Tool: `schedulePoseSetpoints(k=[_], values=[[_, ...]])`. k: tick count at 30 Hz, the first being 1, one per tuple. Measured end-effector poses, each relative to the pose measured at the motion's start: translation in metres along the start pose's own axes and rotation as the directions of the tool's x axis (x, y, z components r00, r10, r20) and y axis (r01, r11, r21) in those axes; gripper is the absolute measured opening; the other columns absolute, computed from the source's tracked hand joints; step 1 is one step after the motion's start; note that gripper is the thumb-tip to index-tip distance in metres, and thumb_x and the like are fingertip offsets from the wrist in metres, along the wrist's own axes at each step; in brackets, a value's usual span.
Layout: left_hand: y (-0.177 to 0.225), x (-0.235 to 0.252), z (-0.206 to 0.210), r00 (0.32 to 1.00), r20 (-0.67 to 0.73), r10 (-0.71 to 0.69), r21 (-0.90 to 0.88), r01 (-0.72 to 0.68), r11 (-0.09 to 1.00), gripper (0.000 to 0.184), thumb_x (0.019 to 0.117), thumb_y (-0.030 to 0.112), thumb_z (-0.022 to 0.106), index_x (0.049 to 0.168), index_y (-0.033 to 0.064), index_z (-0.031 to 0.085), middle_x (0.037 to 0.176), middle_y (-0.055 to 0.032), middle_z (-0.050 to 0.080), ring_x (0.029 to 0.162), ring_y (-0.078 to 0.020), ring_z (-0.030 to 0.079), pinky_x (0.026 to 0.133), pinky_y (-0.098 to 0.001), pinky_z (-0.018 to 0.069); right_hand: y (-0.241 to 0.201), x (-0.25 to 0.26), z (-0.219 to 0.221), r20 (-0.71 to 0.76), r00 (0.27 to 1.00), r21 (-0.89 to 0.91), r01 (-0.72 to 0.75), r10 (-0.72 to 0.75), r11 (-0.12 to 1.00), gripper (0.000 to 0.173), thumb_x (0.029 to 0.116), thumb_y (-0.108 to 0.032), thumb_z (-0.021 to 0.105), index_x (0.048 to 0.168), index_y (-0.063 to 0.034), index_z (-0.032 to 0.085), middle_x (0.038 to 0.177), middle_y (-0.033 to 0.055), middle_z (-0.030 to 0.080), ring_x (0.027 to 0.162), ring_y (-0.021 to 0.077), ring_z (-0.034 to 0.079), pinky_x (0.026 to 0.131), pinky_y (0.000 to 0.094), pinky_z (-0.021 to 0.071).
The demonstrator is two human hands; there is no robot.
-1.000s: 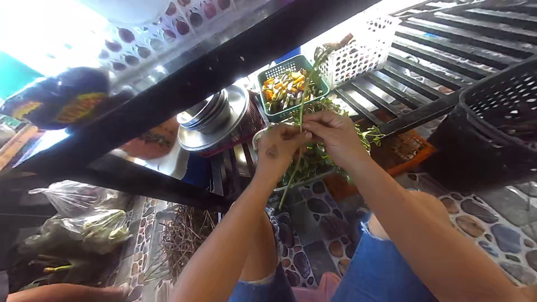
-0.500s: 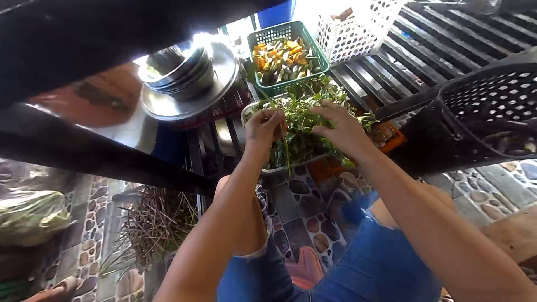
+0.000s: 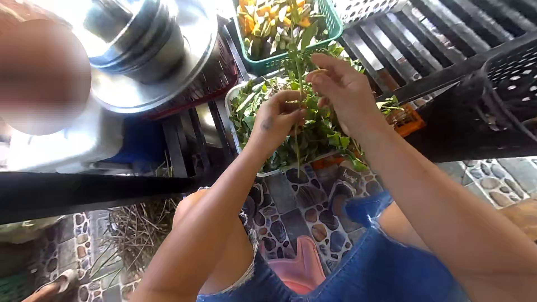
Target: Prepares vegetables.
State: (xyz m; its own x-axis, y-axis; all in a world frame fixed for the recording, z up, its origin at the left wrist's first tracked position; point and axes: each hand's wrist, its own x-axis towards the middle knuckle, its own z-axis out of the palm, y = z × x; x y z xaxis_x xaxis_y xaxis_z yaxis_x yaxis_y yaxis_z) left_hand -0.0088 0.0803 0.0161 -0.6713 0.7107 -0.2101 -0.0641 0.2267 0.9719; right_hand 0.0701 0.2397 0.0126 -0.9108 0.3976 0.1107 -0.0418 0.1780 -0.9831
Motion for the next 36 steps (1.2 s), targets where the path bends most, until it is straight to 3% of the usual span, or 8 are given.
schedulePoseSetpoints(k=[5,13,20,23,26,28,31,36], values=[[-0.007,0.005,0.001,0.999,0.023,0.024,0.051,-0.026,0.998,0.03,0.0942,0.001,0.069,0.123,0.0057,0.064,0.104,-0.0078,0.071,0.085,-0.0142,0.071,0.068,-0.0287,0.0612,0.006,0.015,0.004,-0.032,0.999,0.082,0.032,-0.029,0.996,0.036,0.0992,-0.017,0.067,0.134,-0.0077,0.062,0.103,-0.0026,0.069,0.08,0.0017,0.064,0.065,0.0169,0.0521],[-0.007,0.005,0.009,0.997,0.068,0.036,0.028,-0.038,0.999,0.029,0.0969,0.006,0.068,0.126,0.0033,0.063,0.104,-0.0081,0.072,0.086,-0.0147,0.072,0.071,-0.0304,0.0625,0.024,0.02,0.007,-0.03,1.0,0.204,0.006,0.0,0.979,0.043,0.0964,-0.012,0.069,0.136,-0.0081,0.053,0.11,-0.0004,0.069,0.092,0.0062,0.068,0.075,0.0206,0.0572],[0.006,0.006,0.007,0.998,0.003,-0.055,-0.055,0.055,0.997,0.015,0.1042,0.016,0.059,0.113,0.0056,0.067,0.088,-0.0035,0.065,0.065,-0.0088,0.061,0.054,-0.0208,0.0523,0.026,0.02,0.003,-0.116,0.989,0.474,-0.021,0.087,0.88,0.007,0.1029,-0.006,0.058,0.1,-0.0116,0.06,0.092,-0.0007,0.07,0.074,0.0051,0.065,0.067,0.0187,0.0562],[0.006,0.01,0.0,0.996,-0.026,0.086,0.206,-0.079,0.975,0.017,0.1048,0.019,0.058,0.112,0.0084,0.07,0.088,0.0009,0.067,0.06,-0.0034,0.053,0.052,-0.0192,0.0414,0.023,0.022,-0.009,-0.192,0.977,0.399,-0.014,0.098,0.917,0.008,0.1006,-0.004,0.061,0.1,-0.0119,0.061,0.087,-0.0036,0.069,0.074,0.0054,0.067,0.073,0.0209,0.0587],[0.014,0.007,-0.016,0.984,-0.051,0.172,0.489,-0.125,0.863,0.018,0.1037,0.023,0.059,0.11,0.0125,0.073,0.098,0.002,0.072,0.086,-0.0049,0.066,0.08,-0.029,0.0542,0.025,0.028,-0.037,-0.335,0.937,0.346,0.022,0.102,0.938,0.007,0.1015,-0.005,0.059,0.102,-0.0125,0.059,0.087,-0.0056,0.067,0.074,0.0048,0.064,0.075,0.0221,0.0568],[0.018,0.001,-0.033,0.983,-0.067,0.173,0.578,-0.103,0.81,0.02,0.1034,0.026,0.06,0.11,0.0136,0.074,0.099,0.0018,0.072,0.09,-0.0062,0.067,0.084,-0.0328,0.0549,0.03,0.032,-0.062,-0.463,0.885,0.255,0.075,0.054,0.964,0.008,0.1012,-0.006,0.059,0.104,-0.0122,0.056,0.088,-0.0047,0.065,0.075,0.0063,0.064,0.075,0.0239,0.0574],[0.024,-0.005,-0.055,0.986,-0.026,0.164,0.67,-0.104,0.735,0.023,0.1031,0.032,0.06,0.107,0.017,0.076,0.094,0.0036,0.073,0.085,-0.0064,0.067,0.08,-0.0361,0.0552,0.018,0.025,-0.064,-0.341,0.94,-0.005,-0.01,0.008,1.0,0.024,0.1056,-0.013,0.049,0.129,-0.0086,0.054,0.102,-0.0054,0.061,0.085,0.0043,0.062,0.076,0.0258,0.0552],[0.027,-0.014,-0.071,0.992,0.028,0.126,0.716,-0.108,0.69,0.024,0.1005,0.038,0.063,0.098,0.0185,0.077,0.084,0.006,0.07,0.075,-0.0049,0.063,0.072,-0.0346,0.0521,0.024,0.013,-0.038,-0.105,0.983,-0.271,0.118,-0.152,0.955,0.03,0.106,-0.015,0.042,0.121,-0.0086,0.067,0.107,-0.002,0.063,0.08,-0.0014,0.055,0.069,0.0178,0.0458]])
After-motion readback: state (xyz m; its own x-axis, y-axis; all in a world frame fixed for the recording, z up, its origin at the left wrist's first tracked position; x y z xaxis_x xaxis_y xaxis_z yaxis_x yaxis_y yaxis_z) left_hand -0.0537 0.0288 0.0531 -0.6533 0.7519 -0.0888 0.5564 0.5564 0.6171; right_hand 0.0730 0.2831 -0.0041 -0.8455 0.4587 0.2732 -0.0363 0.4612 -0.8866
